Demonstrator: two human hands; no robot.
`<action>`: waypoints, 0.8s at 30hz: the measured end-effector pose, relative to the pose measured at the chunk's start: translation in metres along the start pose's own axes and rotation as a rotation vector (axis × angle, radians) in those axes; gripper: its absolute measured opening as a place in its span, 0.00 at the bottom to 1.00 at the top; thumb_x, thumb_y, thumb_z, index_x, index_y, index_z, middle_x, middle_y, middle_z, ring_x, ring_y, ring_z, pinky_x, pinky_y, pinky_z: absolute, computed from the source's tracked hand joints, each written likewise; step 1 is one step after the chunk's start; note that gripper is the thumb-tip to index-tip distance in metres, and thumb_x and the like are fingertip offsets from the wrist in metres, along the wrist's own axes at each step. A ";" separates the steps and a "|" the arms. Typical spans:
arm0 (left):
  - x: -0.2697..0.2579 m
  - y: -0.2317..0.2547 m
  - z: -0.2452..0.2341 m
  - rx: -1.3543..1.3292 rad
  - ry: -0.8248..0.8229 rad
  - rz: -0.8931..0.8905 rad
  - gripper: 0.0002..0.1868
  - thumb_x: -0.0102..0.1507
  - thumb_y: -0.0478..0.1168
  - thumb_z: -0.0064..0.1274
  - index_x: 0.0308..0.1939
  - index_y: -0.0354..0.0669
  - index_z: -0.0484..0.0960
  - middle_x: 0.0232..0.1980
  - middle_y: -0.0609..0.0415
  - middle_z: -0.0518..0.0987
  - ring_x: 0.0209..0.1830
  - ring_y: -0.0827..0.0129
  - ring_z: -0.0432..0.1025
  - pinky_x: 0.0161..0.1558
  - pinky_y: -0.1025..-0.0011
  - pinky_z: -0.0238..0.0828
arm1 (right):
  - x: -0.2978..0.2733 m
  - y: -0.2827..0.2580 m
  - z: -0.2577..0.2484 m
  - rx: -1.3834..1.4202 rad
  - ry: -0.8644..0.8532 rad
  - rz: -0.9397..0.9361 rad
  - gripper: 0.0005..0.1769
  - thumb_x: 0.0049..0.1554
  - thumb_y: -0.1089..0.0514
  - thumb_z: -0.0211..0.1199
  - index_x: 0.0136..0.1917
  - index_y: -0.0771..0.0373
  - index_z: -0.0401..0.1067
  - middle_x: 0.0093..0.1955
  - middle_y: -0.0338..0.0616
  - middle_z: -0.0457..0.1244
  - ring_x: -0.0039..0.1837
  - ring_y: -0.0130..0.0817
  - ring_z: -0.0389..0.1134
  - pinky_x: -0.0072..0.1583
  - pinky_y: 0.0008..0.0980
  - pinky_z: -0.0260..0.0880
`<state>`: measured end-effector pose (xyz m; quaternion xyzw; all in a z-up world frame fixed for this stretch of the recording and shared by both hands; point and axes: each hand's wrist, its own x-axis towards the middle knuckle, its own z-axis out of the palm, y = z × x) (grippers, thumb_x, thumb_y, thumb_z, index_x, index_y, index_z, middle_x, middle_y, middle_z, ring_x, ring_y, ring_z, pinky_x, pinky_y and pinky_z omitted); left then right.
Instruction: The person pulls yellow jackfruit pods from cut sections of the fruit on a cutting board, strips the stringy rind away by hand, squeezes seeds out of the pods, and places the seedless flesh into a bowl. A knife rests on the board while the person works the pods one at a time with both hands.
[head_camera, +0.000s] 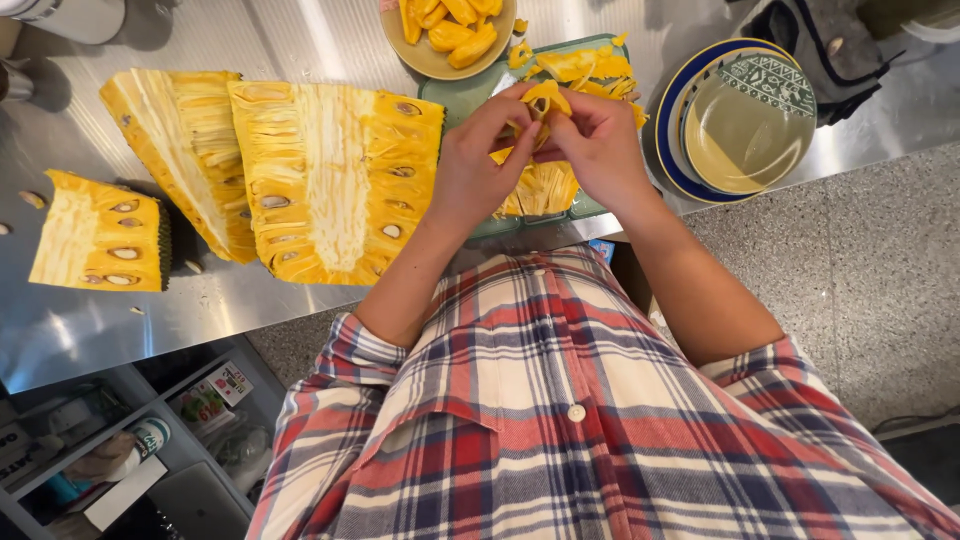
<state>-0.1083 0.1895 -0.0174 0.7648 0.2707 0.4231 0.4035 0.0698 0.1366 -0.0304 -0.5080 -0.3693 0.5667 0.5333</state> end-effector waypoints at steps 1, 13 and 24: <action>0.001 -0.001 0.002 0.002 0.000 0.001 0.09 0.69 0.29 0.60 0.48 0.40 0.75 0.64 0.47 0.79 0.62 0.57 0.80 0.54 0.70 0.84 | 0.001 0.001 0.001 0.001 -0.001 -0.002 0.13 0.68 0.66 0.53 0.62 0.72 0.73 0.53 0.47 0.70 0.52 0.32 0.75 0.55 0.33 0.81; -0.010 -0.054 0.017 -0.371 0.050 -0.477 0.06 0.67 0.31 0.58 0.47 0.32 0.81 0.39 0.54 0.83 0.38 0.78 0.76 0.41 0.78 0.77 | -0.003 -0.023 0.014 -0.419 0.095 -0.151 0.15 0.63 0.67 0.64 0.64 0.65 0.71 0.50 0.42 0.70 0.50 0.26 0.74 0.51 0.28 0.78; 0.004 -0.040 0.012 -0.076 -0.059 -0.511 0.09 0.64 0.36 0.56 0.43 0.33 0.86 0.26 0.55 0.82 0.24 0.79 0.75 0.30 0.76 0.71 | 0.014 -0.003 -0.020 -0.912 0.075 -0.591 0.13 0.65 0.64 0.70 0.63 0.63 0.75 0.57 0.45 0.70 0.53 0.38 0.75 0.54 0.32 0.77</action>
